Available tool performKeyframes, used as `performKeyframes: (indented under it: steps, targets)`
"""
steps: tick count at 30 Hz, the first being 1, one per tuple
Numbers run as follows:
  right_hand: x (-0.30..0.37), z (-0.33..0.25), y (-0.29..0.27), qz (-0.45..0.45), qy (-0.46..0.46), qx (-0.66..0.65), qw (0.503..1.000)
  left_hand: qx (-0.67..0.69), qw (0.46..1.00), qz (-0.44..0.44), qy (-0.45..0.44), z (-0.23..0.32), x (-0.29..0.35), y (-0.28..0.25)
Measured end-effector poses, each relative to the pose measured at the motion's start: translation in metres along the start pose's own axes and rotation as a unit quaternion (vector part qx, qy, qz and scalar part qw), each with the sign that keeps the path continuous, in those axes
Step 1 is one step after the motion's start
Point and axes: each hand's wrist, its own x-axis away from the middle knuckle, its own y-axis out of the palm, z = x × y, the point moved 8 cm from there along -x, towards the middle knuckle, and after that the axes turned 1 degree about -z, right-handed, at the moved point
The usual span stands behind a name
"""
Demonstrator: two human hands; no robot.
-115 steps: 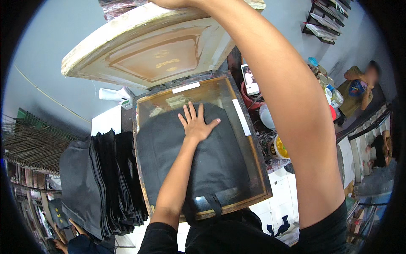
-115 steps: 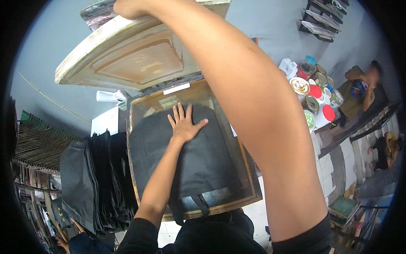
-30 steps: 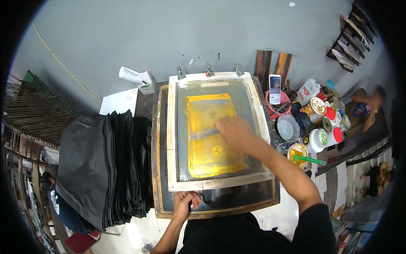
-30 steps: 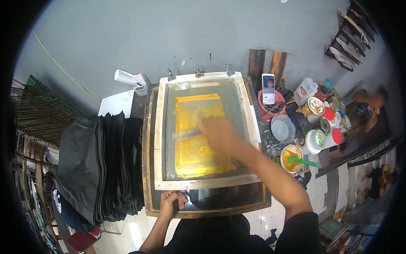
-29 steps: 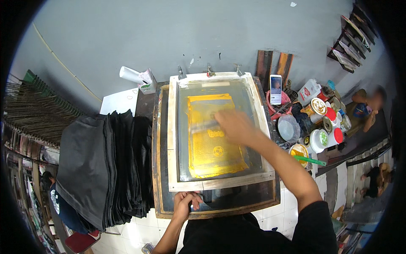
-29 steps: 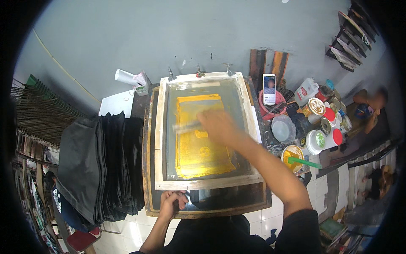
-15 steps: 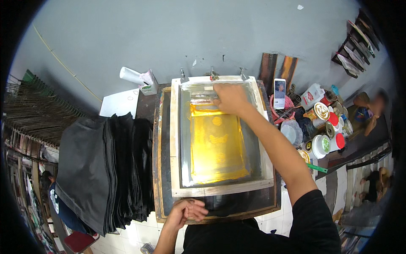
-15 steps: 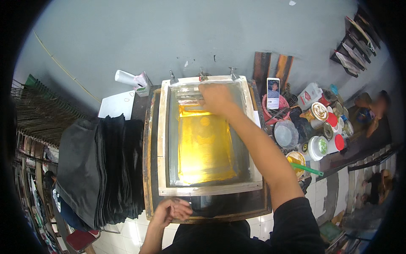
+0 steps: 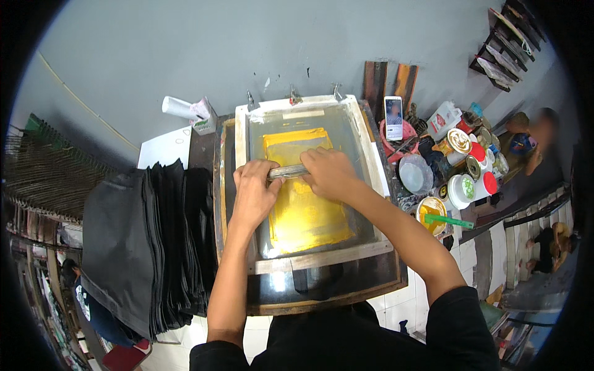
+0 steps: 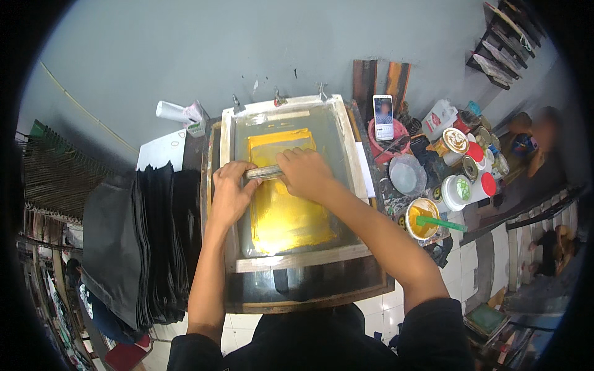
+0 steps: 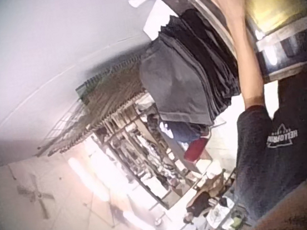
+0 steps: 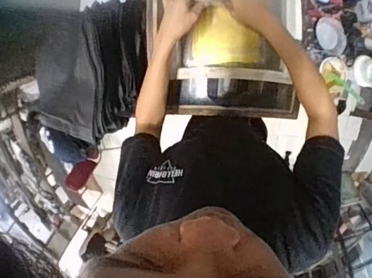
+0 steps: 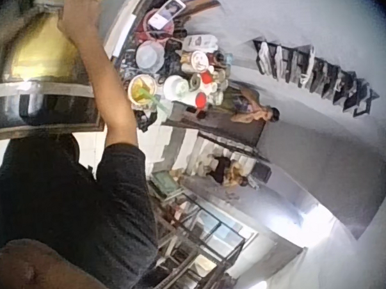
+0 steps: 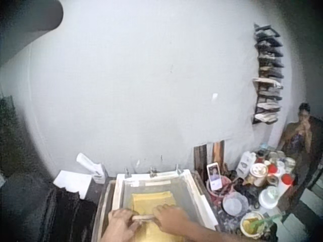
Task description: The person applies yellow ink to a stencil frame with a squeegee, presses it onto black bags one by one, and lifts the frame to reveal the printed design.
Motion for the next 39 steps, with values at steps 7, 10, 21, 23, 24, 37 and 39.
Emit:
performKeyframes:
  steps: [7,10,21,23,24,37,39]
  targets:
    - [0.067,-0.046,-0.005,-0.047,-0.002,-0.01,0.999,0.033,0.997,-0.073,-0.005,0.018,0.071,-0.005]
    - [0.103,-0.072,-0.009,-0.03,-0.022,-0.002,0.999,0.039,0.996,-0.081,-0.007,0.031,0.113,-0.009]
    - [0.139,-0.095,-0.038,0.094,-0.067,-0.016,0.993,-0.193,0.975,0.028,0.108,-0.003,0.197,-0.01]
    - [0.14,-0.101,-0.071,0.144,-0.075,-0.015,0.987,-0.171,0.967,0.129,0.136,0.006,0.193,-0.044]
    - [0.136,-0.102,-0.091,0.157,-0.071,-0.007,0.985,-0.162,0.964,0.159,0.14,0.018,0.183,-0.063]
    - [-0.049,-0.029,-0.302,0.326,-0.057,0.091,0.939,-0.191,0.934,-0.011,-0.301,-0.064,0.126,-0.024]
    - [-0.076,-0.017,-0.312,0.257,-0.008,0.066,0.964,-0.131,0.914,-0.039,-0.382,-0.076,0.133,-0.018]
